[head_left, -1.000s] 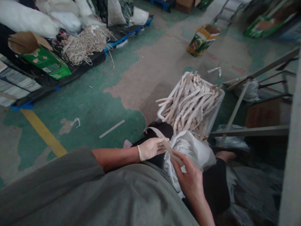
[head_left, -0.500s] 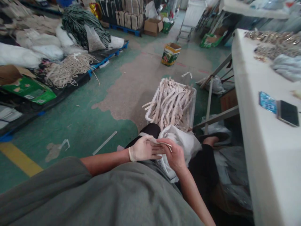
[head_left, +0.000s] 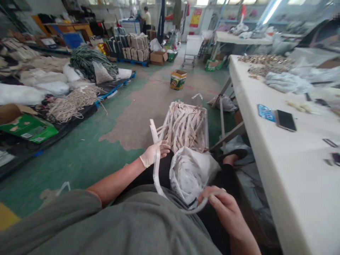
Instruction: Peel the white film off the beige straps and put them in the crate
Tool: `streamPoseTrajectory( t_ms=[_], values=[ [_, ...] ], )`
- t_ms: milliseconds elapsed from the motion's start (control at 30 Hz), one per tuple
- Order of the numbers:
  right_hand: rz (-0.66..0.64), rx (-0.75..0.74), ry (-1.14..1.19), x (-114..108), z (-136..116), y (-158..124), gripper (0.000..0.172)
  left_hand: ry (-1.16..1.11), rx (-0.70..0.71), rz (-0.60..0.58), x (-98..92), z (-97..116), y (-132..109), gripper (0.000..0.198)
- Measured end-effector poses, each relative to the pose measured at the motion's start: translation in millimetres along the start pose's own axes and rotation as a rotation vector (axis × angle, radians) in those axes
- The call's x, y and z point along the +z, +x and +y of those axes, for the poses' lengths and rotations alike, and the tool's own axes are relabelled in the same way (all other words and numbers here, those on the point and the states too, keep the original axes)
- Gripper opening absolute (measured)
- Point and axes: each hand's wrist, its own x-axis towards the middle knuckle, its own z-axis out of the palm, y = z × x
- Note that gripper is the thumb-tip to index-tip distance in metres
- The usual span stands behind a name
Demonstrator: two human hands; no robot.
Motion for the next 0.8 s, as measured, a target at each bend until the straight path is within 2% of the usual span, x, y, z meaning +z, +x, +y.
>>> streamPoseTrajectory(
  t_ms=[133, 233, 367, 500, 600, 700, 733, 800],
  values=[
    [0.169, 0.031, 0.234, -2, 16, 45, 0.032, 0.461, -0.189, -0.454, 31.3, -31, -12, 0.032],
    [0.214, 0.045, 0.408, -12, 14, 80, 0.031, 0.687, -0.292, -0.652, 42.2, -48, -18, 0.047],
    [0.319, 0.106, 0.536, -19, 21, 101, 0.037, 0.887, -0.249, -0.717, 51.6, -53, -23, 0.047],
    [0.483, 0.078, 0.678, -18, 40, 90, 0.038, 0.957, -0.232, -0.791, 53.6, -53, -25, 0.052],
    [0.449, 0.078, 0.754, -17, 47, 81, 0.039, 1.011, -0.325, -0.833, 49.8, -59, -22, 0.058],
    [0.386, 0.044, 0.72, -19, 43, 78, 0.041, 1.077, -0.407, -0.851, 49.0, -62, -19, 0.061],
    [0.385, 0.026, 0.679, -20, 39, 78, 0.041, 1.092, -0.395, -0.868, 50.8, -62, -17, 0.06],
    [0.417, -0.019, 0.556, -21, 29, 79, 0.041, 1.064, -0.264, -0.877, 58.6, -57, -13, 0.062]
  ],
)
